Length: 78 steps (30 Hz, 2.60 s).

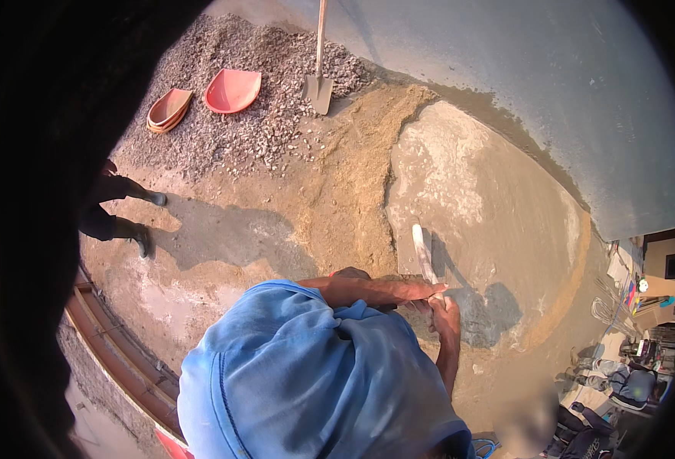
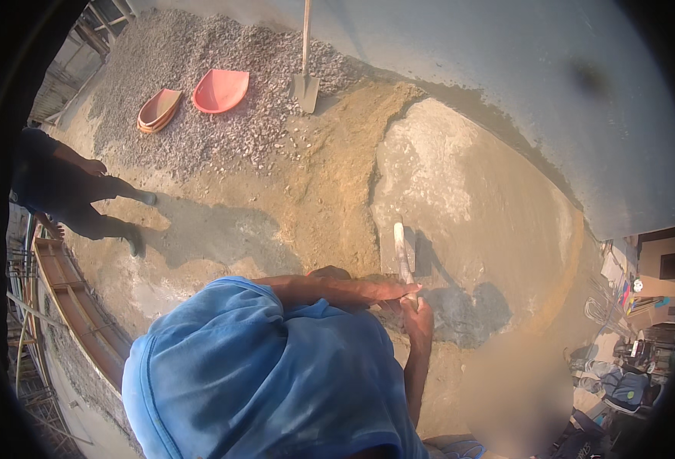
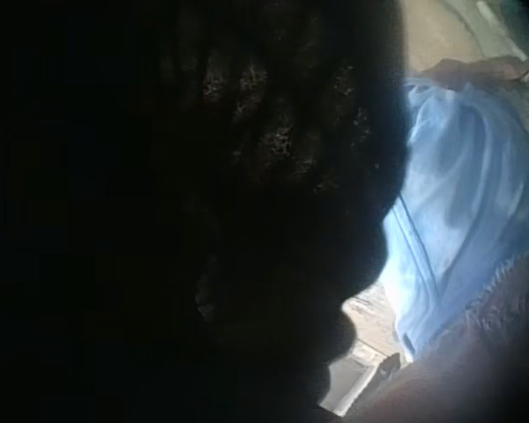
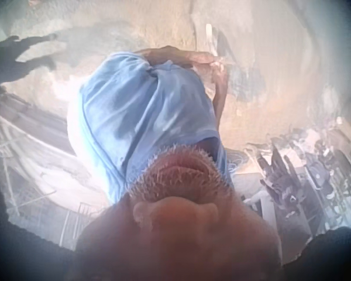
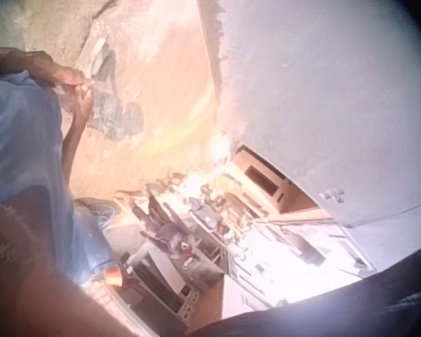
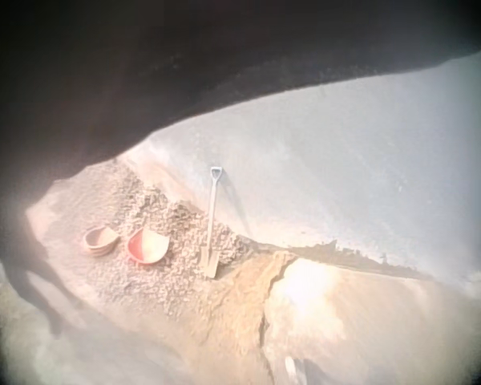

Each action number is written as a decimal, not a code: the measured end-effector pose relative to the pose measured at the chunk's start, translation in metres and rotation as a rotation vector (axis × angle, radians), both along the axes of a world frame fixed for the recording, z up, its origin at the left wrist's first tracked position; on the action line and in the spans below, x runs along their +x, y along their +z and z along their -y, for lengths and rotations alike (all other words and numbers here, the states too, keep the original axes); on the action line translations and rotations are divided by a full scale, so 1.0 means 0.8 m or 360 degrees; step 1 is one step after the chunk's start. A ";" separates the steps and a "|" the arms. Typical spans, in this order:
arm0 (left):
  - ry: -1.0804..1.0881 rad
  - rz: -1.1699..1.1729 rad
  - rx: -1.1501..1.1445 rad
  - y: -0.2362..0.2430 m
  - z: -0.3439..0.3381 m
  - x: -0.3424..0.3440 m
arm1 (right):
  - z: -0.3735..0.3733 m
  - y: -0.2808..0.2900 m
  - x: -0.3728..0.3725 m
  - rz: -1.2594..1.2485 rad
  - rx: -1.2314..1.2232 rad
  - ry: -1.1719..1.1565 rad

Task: The person uses a long-handled screed to level wet concrete on a floor while other workers assist nearby. The person also scoops and pours concrete from buckets to fill low spots and continues smoothing the surface with the screed and a shovel.

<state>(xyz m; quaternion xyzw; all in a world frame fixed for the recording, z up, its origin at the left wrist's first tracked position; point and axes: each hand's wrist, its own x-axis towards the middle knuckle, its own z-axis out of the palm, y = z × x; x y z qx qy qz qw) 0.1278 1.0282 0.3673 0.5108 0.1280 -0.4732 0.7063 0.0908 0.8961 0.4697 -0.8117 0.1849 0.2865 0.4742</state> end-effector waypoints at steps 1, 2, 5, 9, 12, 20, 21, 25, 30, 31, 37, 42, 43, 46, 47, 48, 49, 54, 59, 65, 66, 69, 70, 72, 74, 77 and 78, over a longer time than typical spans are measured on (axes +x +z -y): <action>0.0227 0.0015 0.0028 -0.016 -0.010 0.003 | -0.027 0.007 0.011 0.0039 0.0077 0.0053; 0.0465 0.0020 0.0060 -0.026 -0.030 0.005 | -0.054 0.016 0.018 0.0063 0.0160 0.0118; 0.1226 -0.0134 0.0133 0.031 -0.103 0.040 | -0.103 0.047 0.032 0.0097 0.0324 0.0201; 0.1693 -0.0220 -0.0030 -0.030 -0.262 0.111 | -0.096 0.008 0.035 0.0209 0.0316 0.0221; 0.1418 -0.0237 0.0086 -0.061 -0.363 0.165 | 0.035 -0.131 -0.004 0.0641 -0.0370 0.0169; 0.0092 0.0927 0.0267 -0.172 -0.607 0.208 | 0.112 -0.241 -0.269 -0.0617 -0.0366 -0.1634; 0.0352 0.0138 -0.0005 -0.172 -0.659 0.233 | 0.052 -0.243 -0.265 -0.0699 -0.0345 -0.1558; -0.0002 0.0192 0.0500 -0.177 -0.690 0.270 | -0.109 -0.195 -0.309 -0.0907 -0.0234 -0.1431; -0.0204 -0.0072 0.0696 -0.270 -0.740 0.304 | -0.191 -0.175 -0.305 -0.0939 -0.0205 -0.1501; -0.0147 -0.0265 0.0823 -0.269 -0.743 0.302 | -0.196 -0.162 -0.304 -0.0888 -0.0263 -0.1556; -0.0388 -0.0097 0.1472 -0.266 -0.761 0.291 | -0.201 -0.114 -0.292 -0.0738 -0.0365 -0.1616; -0.0498 0.0149 0.1574 -0.256 -0.750 0.297 | -0.216 -0.100 -0.300 -0.0606 -0.0374 -0.1755; -0.0522 0.0196 0.1569 -0.253 -0.743 0.297 | -0.218 -0.105 -0.305 -0.0594 -0.0358 -0.1758; -0.0610 0.0392 0.1514 -0.232 -0.705 0.312 | -0.233 -0.109 -0.307 -0.0481 -0.0284 -0.1854; -0.0651 0.0469 0.1471 -0.226 -0.684 0.317 | -0.241 -0.116 -0.315 -0.0448 -0.0263 -0.1891; -0.0705 0.0544 0.1429 -0.220 -0.660 0.320 | -0.251 -0.124 -0.323 -0.0415 -0.0241 -0.1932; -0.0754 0.0617 0.1373 -0.211 -0.633 0.322 | -0.261 -0.132 -0.335 -0.0418 -0.0160 -0.1963; -0.1158 0.0986 0.1023 -0.181 -0.457 0.293 | -0.313 -0.225 -0.426 -0.0611 0.0009 -0.2126; -0.1788 0.1263 0.0703 -0.160 -0.285 0.214 | -0.340 -0.276 -0.481 -0.0655 0.0205 -0.2503; -0.2573 0.1681 0.0306 -0.141 -0.125 0.133 | -0.374 -0.290 -0.542 -0.0558 0.0143 -0.2802; -0.2615 0.1836 0.0249 -0.133 -0.106 0.140 | -0.368 -0.298 -0.542 -0.0530 0.0153 -0.2812; -0.2420 0.1526 0.0084 -0.142 -0.049 0.117 | -0.430 -0.287 -0.564 -0.0632 0.0010 -0.2701; -0.2171 0.1247 0.0073 -0.139 -0.031 0.125 | -0.441 -0.277 -0.559 -0.0668 -0.0137 -0.2448; -0.2365 0.1317 -0.0031 -0.143 0.027 0.109 | -0.513 -0.313 -0.570 -0.0775 0.0144 -0.3031; -0.2161 0.1449 0.0017 -0.083 0.077 0.134 | -0.486 -0.262 -0.509 -0.0702 0.0268 -0.3538; -0.1904 0.1300 -0.0131 -0.029 0.155 0.117 | -0.561 -0.331 -0.485 -0.1010 -0.0048 -0.2410; -0.1870 0.1149 -0.0247 -0.015 0.185 0.114 | -0.585 -0.366 -0.488 -0.0986 -0.0022 -0.2648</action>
